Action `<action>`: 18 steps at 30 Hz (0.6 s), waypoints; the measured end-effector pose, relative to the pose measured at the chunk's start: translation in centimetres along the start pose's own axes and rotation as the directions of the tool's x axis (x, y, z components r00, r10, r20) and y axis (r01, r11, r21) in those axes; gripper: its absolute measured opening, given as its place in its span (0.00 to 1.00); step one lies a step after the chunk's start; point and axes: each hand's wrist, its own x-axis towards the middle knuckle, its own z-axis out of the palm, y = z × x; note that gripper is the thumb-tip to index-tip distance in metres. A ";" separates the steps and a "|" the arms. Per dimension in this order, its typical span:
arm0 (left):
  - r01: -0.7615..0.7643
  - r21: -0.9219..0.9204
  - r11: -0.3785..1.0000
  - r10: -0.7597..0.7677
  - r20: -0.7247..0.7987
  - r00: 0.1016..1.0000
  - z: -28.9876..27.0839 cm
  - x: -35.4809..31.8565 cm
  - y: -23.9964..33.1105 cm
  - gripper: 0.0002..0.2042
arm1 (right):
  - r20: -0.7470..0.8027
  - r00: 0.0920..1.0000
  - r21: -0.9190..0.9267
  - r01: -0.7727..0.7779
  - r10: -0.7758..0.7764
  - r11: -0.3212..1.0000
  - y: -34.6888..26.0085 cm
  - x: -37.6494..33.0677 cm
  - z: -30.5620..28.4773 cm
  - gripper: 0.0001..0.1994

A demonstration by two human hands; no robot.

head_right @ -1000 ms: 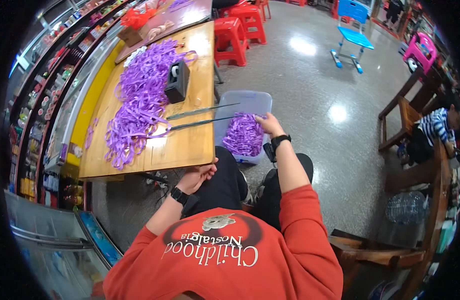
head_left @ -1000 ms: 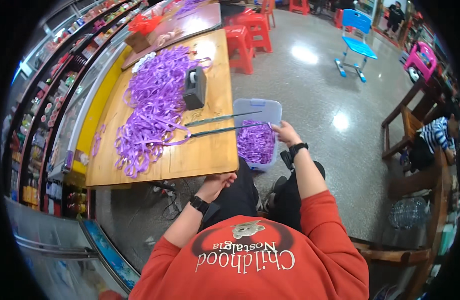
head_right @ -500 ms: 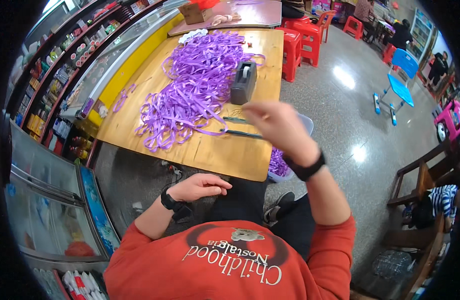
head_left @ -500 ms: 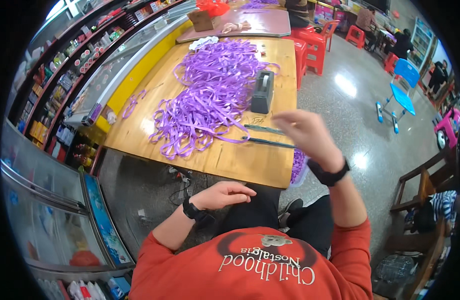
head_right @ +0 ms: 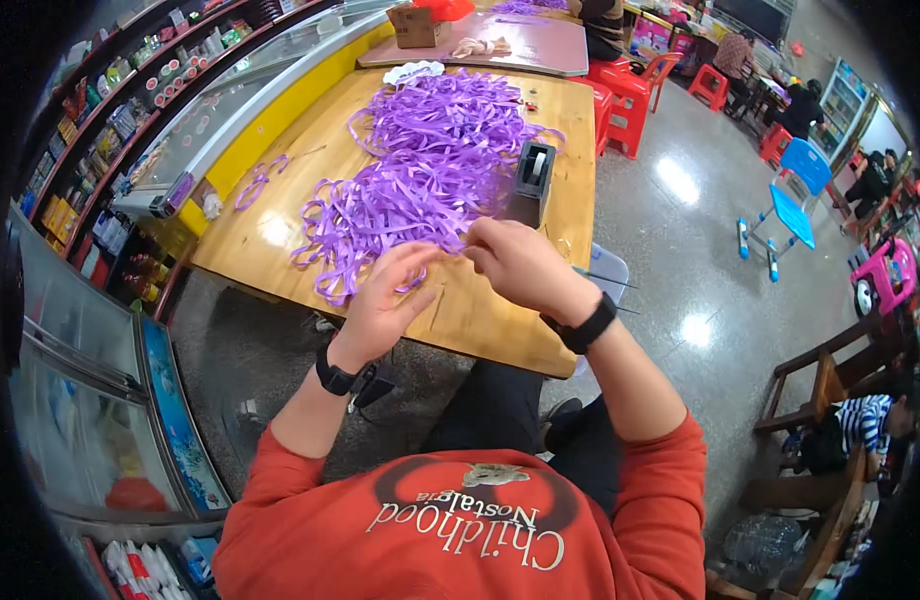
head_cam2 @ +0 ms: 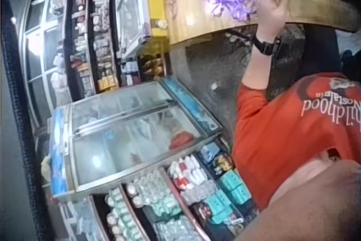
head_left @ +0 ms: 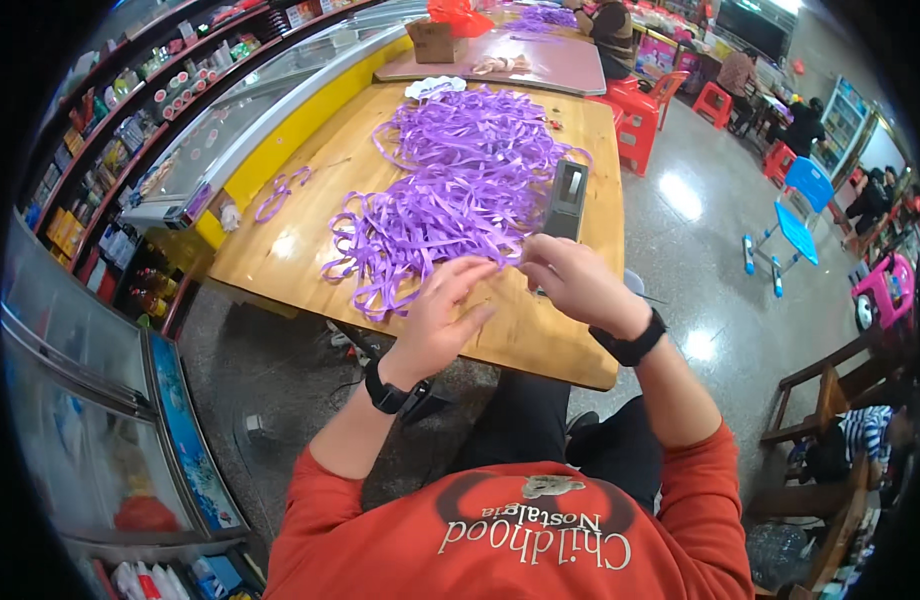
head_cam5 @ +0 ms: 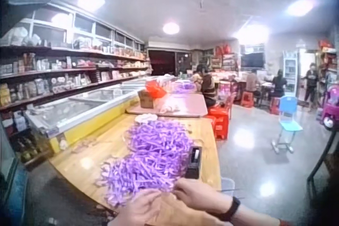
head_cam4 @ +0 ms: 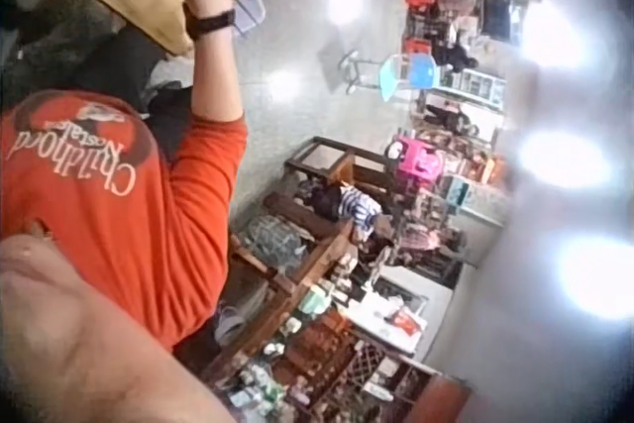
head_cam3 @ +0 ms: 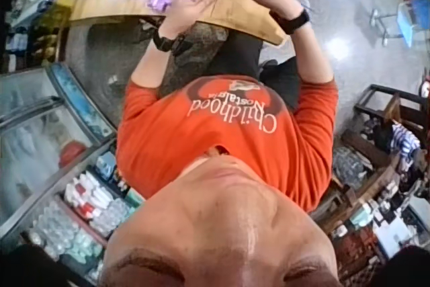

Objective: Sort and organize purple ribbons from a large pile into a plastic container at a workshop table.

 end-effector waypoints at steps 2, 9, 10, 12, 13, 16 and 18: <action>-0.059 0.045 0.997 0.059 -0.014 0.998 0.3 1.3 1.0 0.20 | -0.015 0.999 0.076 0.045 -0.044 0.996 -1.8 -1.3 -1.4 0.06; 0.017 -0.069 0.997 0.003 0.283 0.959 2.8 3.5 0.7 0.10 | -0.152 0.988 0.077 0.044 -0.032 0.996 -0.8 -6.4 -6.7 0.06; 0.016 -0.073 0.997 0.006 0.288 0.958 2.9 3.6 0.3 0.10 | -0.151 0.982 0.216 -0.077 0.111 0.973 -0.6 -7.5 -7.5 0.05; 0.343 -0.394 0.853 -0.270 0.230 0.935 3.1 3.7 -1.8 0.09 | -0.177 0.942 0.523 -0.154 0.284 0.839 0.0 -9.4 -8.7 0.04; 0.094 -0.298 0.950 -0.088 0.032 0.996 3.7 4.4 -3.2 0.07 | -0.185 0.938 0.520 -0.159 0.292 0.839 0.8 -10.5 -9.3 0.04; 0.289 -0.464 0.838 -0.255 0.136 0.957 3.1 5.8 -3.2 0.11 | -0.378 0.900 0.661 0.097 0.218 0.744 3.0 -12.5 -10.1 0.05; 0.349 -0.395 0.850 -0.287 0.209 0.935 3.1 6.3 -3.9 0.14 | -0.366 0.901 0.767 0.149 0.235 0.625 2.9 -13.1 -9.9 0.06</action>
